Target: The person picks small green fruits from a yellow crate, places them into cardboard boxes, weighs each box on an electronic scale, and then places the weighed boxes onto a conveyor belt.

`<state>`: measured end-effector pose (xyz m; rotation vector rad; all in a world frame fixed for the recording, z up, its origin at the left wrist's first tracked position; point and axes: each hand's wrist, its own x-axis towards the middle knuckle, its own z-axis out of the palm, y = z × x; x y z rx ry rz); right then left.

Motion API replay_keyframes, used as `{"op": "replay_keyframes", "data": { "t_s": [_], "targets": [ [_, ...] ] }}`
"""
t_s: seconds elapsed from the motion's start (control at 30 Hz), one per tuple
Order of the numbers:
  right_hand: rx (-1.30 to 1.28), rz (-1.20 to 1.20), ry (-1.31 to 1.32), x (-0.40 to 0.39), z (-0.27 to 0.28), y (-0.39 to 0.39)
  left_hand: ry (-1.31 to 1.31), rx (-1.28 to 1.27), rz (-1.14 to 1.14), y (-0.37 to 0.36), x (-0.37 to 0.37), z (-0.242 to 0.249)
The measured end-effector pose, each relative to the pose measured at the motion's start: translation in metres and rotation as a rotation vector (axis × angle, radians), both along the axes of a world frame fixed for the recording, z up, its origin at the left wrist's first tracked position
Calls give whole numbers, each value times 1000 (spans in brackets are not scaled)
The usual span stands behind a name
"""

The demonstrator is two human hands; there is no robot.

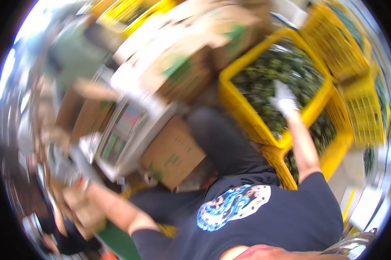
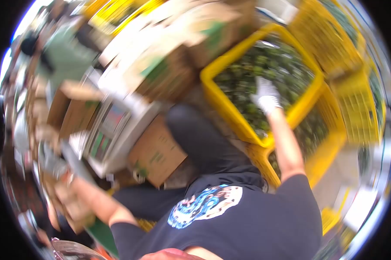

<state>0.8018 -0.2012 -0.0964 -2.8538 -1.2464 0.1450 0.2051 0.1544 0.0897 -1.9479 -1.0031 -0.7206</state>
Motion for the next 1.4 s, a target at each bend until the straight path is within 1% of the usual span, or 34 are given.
{"op": "replay_keyframes", "data": {
  "t_s": [0.03, 0.07, 0.1, 0.13, 0.17, 0.23, 0.27, 0.33, 0.4, 0.43, 0.5, 0.53, 0.57, 0.6, 0.63, 0.7, 0.8, 0.83, 0.87, 0.9, 0.93, 1.0, 1.03, 1.07, 1.1, 1.17, 1.2, 1.23, 1.27, 1.3, 1.33, 1.37, 1.4],
  "targets": [
    [105, 113, 42, -7, 11, 21, -32, -3, 113, -5, -15, -10],
    [240, 287, 153, -24, 31, 48, -59, -11, 230, -11, -28, -21],
    [378, 445, 259, -38, 56, 79, -457, -263, 150, -9, -40, -37],
    [443, 531, 405, -59, 81, 109, -1048, -436, -98, -6, -51, -54],
    [500, 597, 543, -84, 105, 137, -1533, -403, -259, -3, -61, -70],
    [592, 823, 495, -131, 148, 188, -1610, -421, -228, -10, -53, -75],
    [668, 941, 503, -153, 159, 216, -1657, -418, -243, -9, -55, -79],
    [743, 1119, 333, -186, 167, 273, -1706, -415, -317, -2, -58, -79],
    [764, 1182, 410, -221, 168, 328, -1688, -442, -416, 1, -47, -68],
    [658, 1167, 488, -240, 168, 351, -1662, -456, -472, 4, -37, -63],
    [746, 1288, 600, -275, 143, 402, -1941, -686, -903, 19, -11, -63],
    [708, 1388, 620, -291, 134, 415, -1700, -680, -718, 36, -4, -76],
    [663, 1491, 631, -305, 128, 431, -1621, -689, -622, 44, 10, -80],
    [694, 1595, 294, -316, 123, 444, -1539, -694, -527, 51, 25, -84],
    [634, 1635, 420, -317, 109, 464, -1608, -740, -521, 46, 41, -83],
    [645, 1657, 403, -317, 115, 462, -1605, -886, -301, 51, 39, -77],
    [716, 1321, 871, -314, 117, 439, -1779, -701, -527, 58, 39, -85],
    [710, 1268, 1122, -308, 102, 448, -1852, -623, -599, 56, 36, -88],
    [517, 1272, 927, -295, 88, 467, -1876, -564, -623, 52, 30, -88],
    [331, 1269, 733, -284, 80, 483, -1771, -427, -698, 58, 26, -96],
    [294, 1317, 754, -286, 70, 491, -1875, -485, -724, 52, 17, -96],
    [356, 1343, 963, -332, 101, 455, -2098, -584, -769, 38, 0, -95],
    [382, 1357, 1067, -356, 118, 436, -2048, -404, -737, 50, -10, -117],
    [429, 1380, 1100, -371, 121, 413, -2057, -403, -649, 23, -21, -101],
    [490, 1397, 1128, -383, 126, 396, -2059, -408, -575, -6, -23, -69],
    [250, 1614, 607, -412, 148, 350, -1987, -197, -456, -58, -37, -31],
    [276, 1614, 650, -426, 131, 330, -1798, -65, -501, -85, -48, -17],
    [441, 1689, 660, -451, 129, 296, -1707, 7, -483, -127, -51, 5],
    [611, 1756, 652, -475, 128, 263, -1673, 99, -399, -154, -60, 8],
    [635, 1792, 654, -500, 119, 241, -1397, 229, -118, -185, -74, 12],
    [428, 1840, 814, -519, 89, 233, -1373, 290, -7, -212, -89, 6],
    [353, 1726, 1089, -552, 82, 216, -1271, 346, 2, -229, -118, -13],
    [294, 1578, 1381, -585, 75, 199, -1335, 260, 139, -257, -136, -29]
  ]
}}
